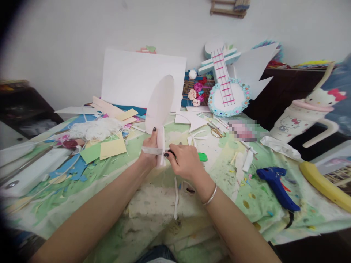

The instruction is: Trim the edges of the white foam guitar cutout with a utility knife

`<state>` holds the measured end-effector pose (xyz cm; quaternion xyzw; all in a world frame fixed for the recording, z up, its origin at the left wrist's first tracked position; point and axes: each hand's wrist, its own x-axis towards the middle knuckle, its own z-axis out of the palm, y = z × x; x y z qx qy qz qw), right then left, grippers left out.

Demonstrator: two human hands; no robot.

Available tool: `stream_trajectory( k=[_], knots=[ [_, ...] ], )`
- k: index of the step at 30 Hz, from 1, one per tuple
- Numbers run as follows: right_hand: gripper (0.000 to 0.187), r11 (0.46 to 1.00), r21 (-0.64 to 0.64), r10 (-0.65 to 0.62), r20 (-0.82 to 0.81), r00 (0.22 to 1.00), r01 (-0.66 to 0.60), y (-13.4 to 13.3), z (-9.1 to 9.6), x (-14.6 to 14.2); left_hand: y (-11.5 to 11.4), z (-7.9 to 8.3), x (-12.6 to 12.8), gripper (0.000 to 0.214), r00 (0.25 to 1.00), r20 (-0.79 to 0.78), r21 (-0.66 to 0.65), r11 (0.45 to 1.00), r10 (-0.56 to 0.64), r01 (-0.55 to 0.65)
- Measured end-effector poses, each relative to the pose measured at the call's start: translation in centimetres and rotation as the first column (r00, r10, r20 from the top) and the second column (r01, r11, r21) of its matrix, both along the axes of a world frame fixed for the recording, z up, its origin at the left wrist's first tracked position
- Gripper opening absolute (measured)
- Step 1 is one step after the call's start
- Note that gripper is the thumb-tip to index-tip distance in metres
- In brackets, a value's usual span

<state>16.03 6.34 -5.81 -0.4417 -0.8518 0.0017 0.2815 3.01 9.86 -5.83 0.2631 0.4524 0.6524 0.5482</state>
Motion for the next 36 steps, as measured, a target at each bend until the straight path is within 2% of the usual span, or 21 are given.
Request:
stream_trajectory(
  k=[8,15,24,36],
  knots=[
    [0.029,0.998,0.012,0.059,-0.072,0.996,-0.058,-0.2,0.2,0.1,-0.6,0.7,0.0,0.041,0.996,0.072,-0.016,0.998,-0.056,0.058],
    [0.029,0.998,0.021,0.065,-0.083,0.994,-0.064,-0.3,0.2,0.1,-0.7,1.0,-0.1,0.041,0.997,0.048,-0.016,0.998,-0.057,0.057],
    [0.032,0.999,0.017,0.044,-0.074,0.996,-0.043,0.1,0.2,0.4,-0.9,1.0,-0.3,0.039,0.995,0.058,0.015,0.996,-0.087,0.086],
    [0.036,1.000,0.012,0.000,-0.068,0.998,0.001,0.5,0.1,0.8,-1.2,1.6,-0.2,0.037,0.992,0.068,-0.023,0.994,-0.103,0.105]
  ],
)
